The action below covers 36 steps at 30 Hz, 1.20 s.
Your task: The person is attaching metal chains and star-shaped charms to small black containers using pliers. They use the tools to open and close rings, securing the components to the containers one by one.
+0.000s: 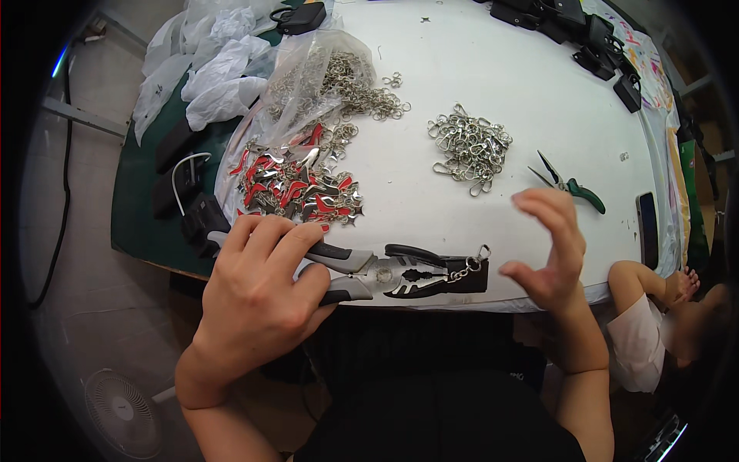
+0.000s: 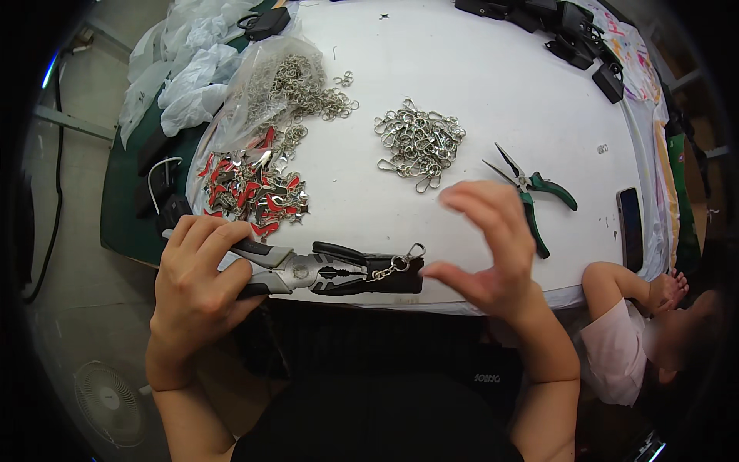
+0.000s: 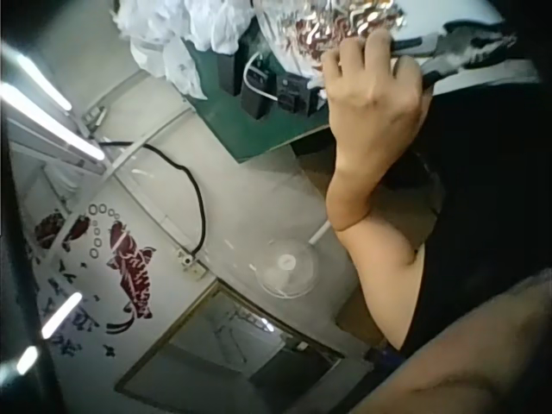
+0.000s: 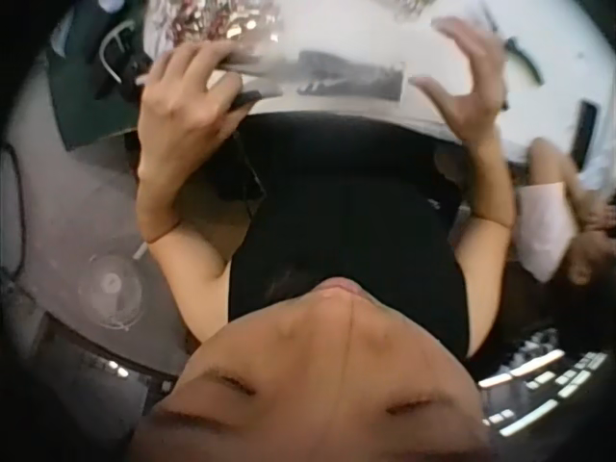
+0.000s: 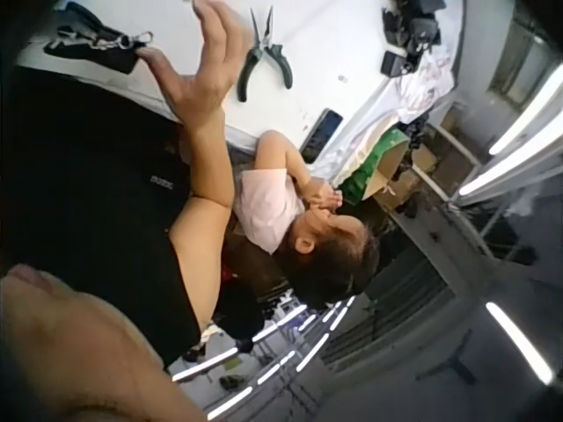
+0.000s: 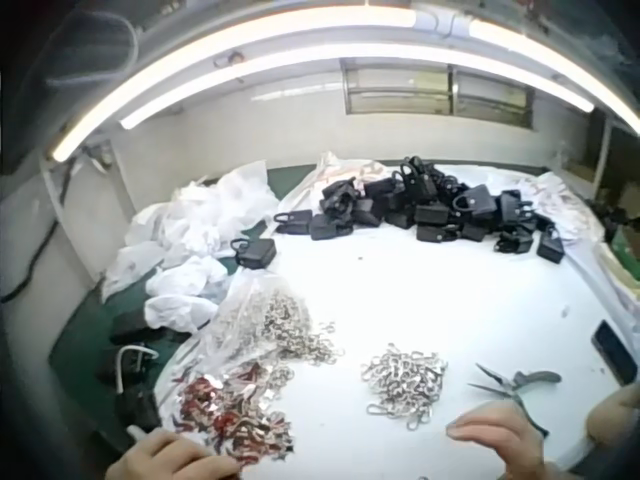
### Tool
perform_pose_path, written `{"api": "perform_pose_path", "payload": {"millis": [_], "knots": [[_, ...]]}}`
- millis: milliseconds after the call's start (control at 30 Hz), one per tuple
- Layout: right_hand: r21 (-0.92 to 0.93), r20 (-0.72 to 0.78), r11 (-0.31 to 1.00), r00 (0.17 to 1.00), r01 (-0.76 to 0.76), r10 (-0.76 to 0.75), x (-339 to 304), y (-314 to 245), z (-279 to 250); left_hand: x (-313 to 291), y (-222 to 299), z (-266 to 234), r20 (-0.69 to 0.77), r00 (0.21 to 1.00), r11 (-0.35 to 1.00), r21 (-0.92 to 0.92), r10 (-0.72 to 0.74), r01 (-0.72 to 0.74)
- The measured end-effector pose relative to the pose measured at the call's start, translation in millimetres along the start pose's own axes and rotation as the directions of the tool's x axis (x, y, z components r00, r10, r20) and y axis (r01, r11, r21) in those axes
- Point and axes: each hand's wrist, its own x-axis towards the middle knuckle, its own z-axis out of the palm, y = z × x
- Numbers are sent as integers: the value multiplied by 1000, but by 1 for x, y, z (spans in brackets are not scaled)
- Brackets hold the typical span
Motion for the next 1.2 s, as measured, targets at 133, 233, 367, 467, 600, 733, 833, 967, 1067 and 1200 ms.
{"api": "perform_pose_path", "payload": {"millis": [133,233,367,467,600,733,833,967,1067,1200], "knots": [[-547,88,817,959,-180,269,-29,49,-60,-3,-9,5,-42,999,1000,-4,-24,24],[-700,81,669,903,-250,422,-58,72,-75,-1,-16,3,-34,999,1000,-22,-19,19],[-712,73,650,891,-268,448,-66,73,-67,-2,-20,1,-45,998,999,-27,-36,35],[-607,73,689,836,-395,544,-59,65,-73,0,-22,-2,-9,997,994,-80,-78,77],[-188,242,927,899,-325,365,-33,4,-68,0,-23,-3,-34,999,999,-35,-20,18],[-282,327,956,929,-78,172,-5,-43,-50,-2,-24,-6,-30,1000,1000,-21,2,-3],[-377,358,926,926,24,122,-2,-51,-48,-2,-24,-8,-56,998,999,-48,4,-7],[-404,384,913,917,63,106,0,-54,-47,-3,-24,-8,-58,998,998,-55,8,-11],[-338,410,941,896,-24,170,2,-60,-49,-5,-24,-9,-49,999,998,-62,14,-17],[-266,418,961,889,-78,188,-2,-58,-47,-7,-20,-8,-132,990,998,14,58,-57]]}}
